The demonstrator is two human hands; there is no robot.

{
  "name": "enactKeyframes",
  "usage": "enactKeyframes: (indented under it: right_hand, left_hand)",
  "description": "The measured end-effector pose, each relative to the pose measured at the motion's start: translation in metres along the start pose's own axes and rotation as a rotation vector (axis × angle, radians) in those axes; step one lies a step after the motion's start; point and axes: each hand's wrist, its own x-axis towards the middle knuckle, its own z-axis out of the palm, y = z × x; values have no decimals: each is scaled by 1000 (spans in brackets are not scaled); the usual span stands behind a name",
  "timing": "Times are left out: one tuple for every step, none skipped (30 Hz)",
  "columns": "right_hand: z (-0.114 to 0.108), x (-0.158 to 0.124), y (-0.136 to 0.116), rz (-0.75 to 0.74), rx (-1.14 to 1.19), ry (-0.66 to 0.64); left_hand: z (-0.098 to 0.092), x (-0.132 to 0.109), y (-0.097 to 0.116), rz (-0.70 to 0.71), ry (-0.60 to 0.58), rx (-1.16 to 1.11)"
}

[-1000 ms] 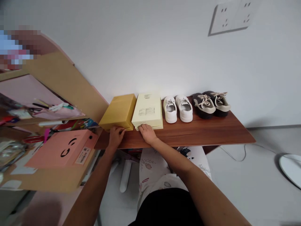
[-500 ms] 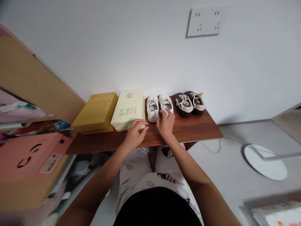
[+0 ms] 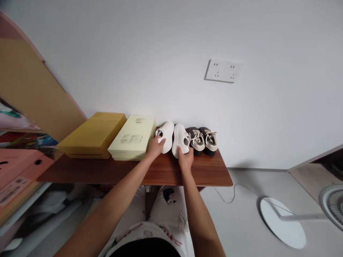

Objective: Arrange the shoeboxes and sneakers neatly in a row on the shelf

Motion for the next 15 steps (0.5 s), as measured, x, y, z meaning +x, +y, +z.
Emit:
enactKeyframes:
  right_hand:
    - [-3,-7,2,85,127,30]
    - [-5,-14,4,164,249,48]
    - [-6,-21,6,233,354,56]
    - [-7,-28,7,286,437,60]
    - [-7,-34,8,324,495,62]
    - [-7,-39,9,350,533,65]
    - [-7,-43,9,367,555,68]
    - [-6,-46,9,376,566,69]
    - [-5,-48,9,382,571,69]
    - [-4,-48,9,385,572,64]
    - [-2,-47,9,386,572,57]
    - [0,-45,8,385,572,49]
    - [3,-43,7,383,573,42]
    - [5,-40,6,381,574,37]
    - [7,-38,5,382,575,32]
  left_hand:
    - [0,-1,-3,-68,23,-150]
    - [1,-2,-5,-142,32,-308]
    - [4,-4,-7,-211,28,-463]
    - [7,-6,-9,-272,17,-601]
    - [12,-8,-11,-325,6,-714]
    - [16,-10,-12,-371,0,-801]
    - [20,-11,-13,-412,4,-862]
    - [23,-12,-14,-446,13,-903]
    - [26,-11,-15,-469,24,-926]
    - [28,-11,-16,-480,33,-934]
    - [29,-9,-17,-475,43,-923]
    - [30,-8,-18,-457,57,-894]
    - [31,-7,-19,-429,76,-846]
    - [31,-6,-20,-393,101,-785]
    - [32,-6,-20,-353,127,-711]
